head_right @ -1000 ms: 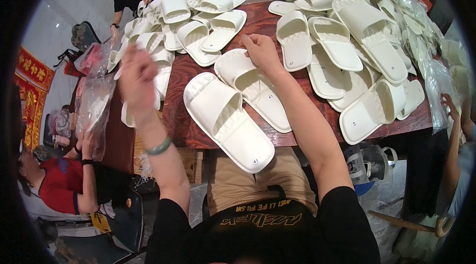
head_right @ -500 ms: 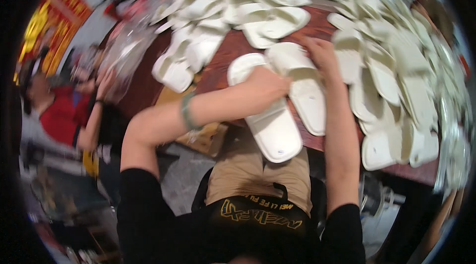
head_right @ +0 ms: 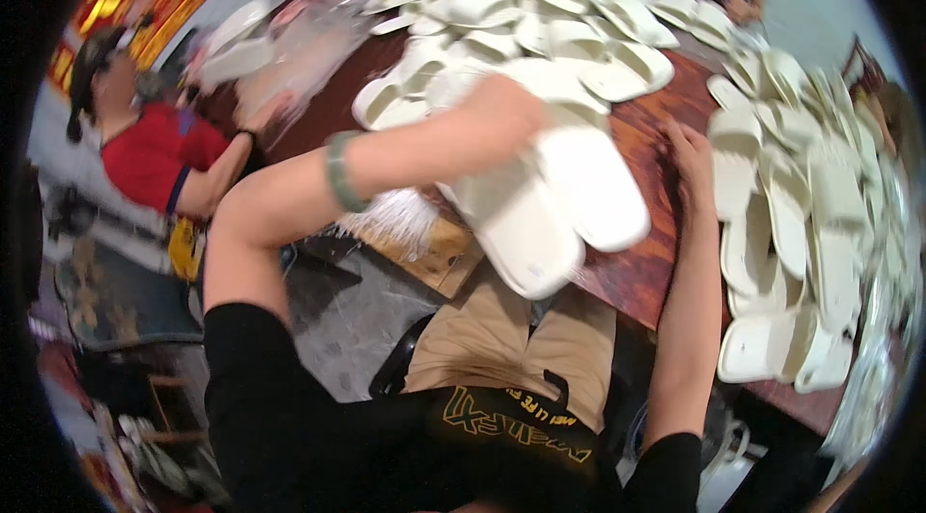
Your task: Manually trimming excess threads and inspecting white rubber slippers at a manufacturing table.
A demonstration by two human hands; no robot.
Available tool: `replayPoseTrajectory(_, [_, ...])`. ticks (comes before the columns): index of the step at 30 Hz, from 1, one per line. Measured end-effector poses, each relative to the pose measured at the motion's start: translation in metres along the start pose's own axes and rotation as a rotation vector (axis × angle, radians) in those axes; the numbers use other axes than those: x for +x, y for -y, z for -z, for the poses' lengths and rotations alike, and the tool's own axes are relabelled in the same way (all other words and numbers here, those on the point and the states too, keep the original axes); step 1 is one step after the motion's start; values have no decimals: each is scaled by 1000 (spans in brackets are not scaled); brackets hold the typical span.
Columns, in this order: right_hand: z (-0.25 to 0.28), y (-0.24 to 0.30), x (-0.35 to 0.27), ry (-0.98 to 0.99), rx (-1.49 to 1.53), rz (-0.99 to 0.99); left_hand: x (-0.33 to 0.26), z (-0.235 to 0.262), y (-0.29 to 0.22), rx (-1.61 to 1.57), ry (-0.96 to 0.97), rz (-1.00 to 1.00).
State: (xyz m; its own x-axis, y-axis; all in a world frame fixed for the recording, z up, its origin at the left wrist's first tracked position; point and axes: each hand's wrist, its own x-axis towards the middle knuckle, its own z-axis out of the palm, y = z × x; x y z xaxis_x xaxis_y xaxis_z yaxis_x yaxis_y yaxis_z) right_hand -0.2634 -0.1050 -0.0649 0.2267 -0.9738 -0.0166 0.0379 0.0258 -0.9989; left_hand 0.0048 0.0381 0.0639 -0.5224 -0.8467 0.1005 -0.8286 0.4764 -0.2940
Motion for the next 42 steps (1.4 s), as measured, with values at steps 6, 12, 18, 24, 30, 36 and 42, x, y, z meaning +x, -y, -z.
replayPoseTrajectory(6, [-41, -8, 9, -174, -557, 248, -80, -14, 157, 405, 33, 326])
replayPoseTrajectory(12, [-47, -13, -5, -304, -739, 361, -115, -104, 246, 383, 51, 527])
replayPoseTrajectory(18, [-56, -9, -9, -321, -766, 410, -144, -157, 265, 131, 20, 768])
replayPoseTrajectory(24, [-59, -5, -12, -291, -797, 449, -98, -75, 186, -211, -373, 761])
replayPoseTrajectory(30, [-42, -3, -22, -220, -919, 577, -6, -27, 54, -454, -628, 367])
replayPoseTrajectory(36, [39, 119, -75, -344, -983, 641, 34, -41, 3, -593, -438, 290])
replayPoseTrajectory(42, [243, 138, -100, -931, -1293, 463, 81, -80, -25, -818, -294, 363])
